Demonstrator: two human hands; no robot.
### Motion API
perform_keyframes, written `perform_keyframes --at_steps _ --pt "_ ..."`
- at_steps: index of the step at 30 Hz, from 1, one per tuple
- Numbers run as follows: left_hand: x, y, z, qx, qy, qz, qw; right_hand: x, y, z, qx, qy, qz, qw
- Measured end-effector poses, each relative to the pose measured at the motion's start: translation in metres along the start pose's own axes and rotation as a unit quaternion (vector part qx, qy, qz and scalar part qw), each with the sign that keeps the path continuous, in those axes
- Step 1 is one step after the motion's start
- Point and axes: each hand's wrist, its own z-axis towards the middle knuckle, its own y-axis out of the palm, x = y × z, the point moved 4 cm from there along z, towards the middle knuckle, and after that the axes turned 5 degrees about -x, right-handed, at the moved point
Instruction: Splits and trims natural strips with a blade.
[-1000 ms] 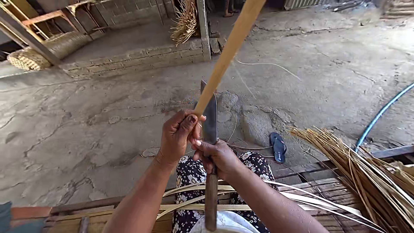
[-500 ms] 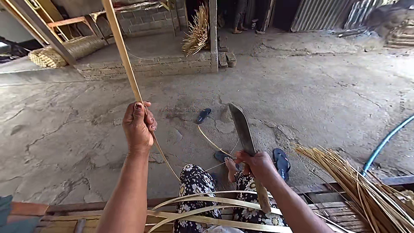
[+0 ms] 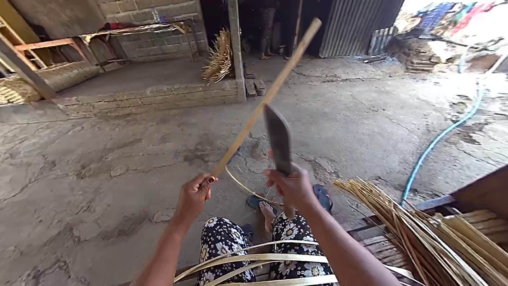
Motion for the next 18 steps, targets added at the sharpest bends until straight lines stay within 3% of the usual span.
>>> perform_keyframes --at_steps 4,10,14,16,18 --pt "0.01 0.031 -0.012 -0.082 -0.009 -0.081 0.993 0.005 0.015 0.015 -0.088 0.058 0.019 0.994" --pt "-0.033 -0.002 -0.018 -0.042 -0.048 -0.042 0.997 0.03 -0.02 0.005 0.016 0.071 0.078 0.994" --pt "-0.063 -0.031 -0.025 0.006 -0.08 -0.01 0.997 0.056 -0.06 -0.005 0.104 0.167 0.028 0.98" --pt "-0.067 -0.033 -0.03 0.009 -0.078 0.006 0.997 0.067 -0.072 -0.011 0.106 0.215 -0.006 0.971" --pt "-0.063 -0.024 -0.033 -0.017 -0.078 0.023 0.997 0.07 -0.066 -0.017 0.071 0.224 0.037 0.971"
